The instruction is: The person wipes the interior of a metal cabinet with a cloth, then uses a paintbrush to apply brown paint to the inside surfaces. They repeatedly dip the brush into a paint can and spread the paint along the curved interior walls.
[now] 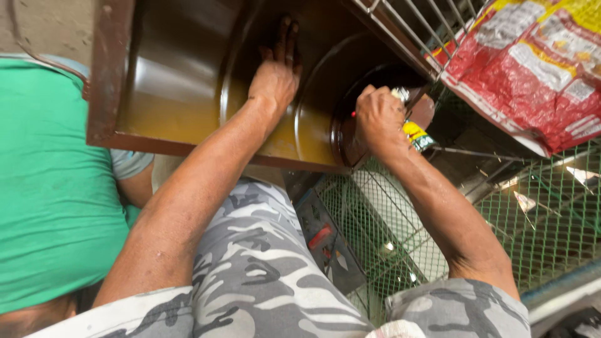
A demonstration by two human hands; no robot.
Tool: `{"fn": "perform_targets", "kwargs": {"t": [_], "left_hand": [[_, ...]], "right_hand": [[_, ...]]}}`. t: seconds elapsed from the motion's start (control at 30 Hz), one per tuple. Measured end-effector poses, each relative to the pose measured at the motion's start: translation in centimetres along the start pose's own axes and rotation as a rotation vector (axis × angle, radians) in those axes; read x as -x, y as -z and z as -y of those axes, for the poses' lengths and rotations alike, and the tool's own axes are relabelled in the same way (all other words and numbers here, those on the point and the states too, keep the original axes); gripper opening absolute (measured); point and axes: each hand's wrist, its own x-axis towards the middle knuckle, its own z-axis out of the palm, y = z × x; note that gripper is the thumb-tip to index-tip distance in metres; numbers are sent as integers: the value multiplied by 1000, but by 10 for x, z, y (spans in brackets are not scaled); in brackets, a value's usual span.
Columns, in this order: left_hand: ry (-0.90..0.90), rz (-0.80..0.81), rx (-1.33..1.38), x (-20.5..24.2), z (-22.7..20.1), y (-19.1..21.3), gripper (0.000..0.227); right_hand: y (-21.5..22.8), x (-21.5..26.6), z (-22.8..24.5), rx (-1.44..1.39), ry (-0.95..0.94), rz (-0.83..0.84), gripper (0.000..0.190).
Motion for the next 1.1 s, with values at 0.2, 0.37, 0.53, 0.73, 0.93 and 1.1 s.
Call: {"fn": "perform_targets", "kwargs": {"t": [0.2, 0.37, 0.53, 0.73, 0.93, 1.1], "left_hand": [[-45, 43, -20, 4, -5, 4, 60], [-31, 30, -66, 4, 3, 7, 62], [5, 7, -49, 0, -2, 1, 62], [17, -9, -18, -4, -4, -8, 60], [5, 41, 22, -4, -2, -5, 51], [1, 6, 9, -2, -1, -2, 57]], "right_hand": [[-24, 0, -8, 35, 66, 7, 35], [-8, -6, -4, -184, 221, 211, 28], [8, -9, -11, -58, 108, 100, 58], [-19, -7, -9, -65, 105, 94, 18], [-37, 26, 28, -322, 235, 15, 17], [-11, 46, 36, -704, 129, 201, 16]]}}
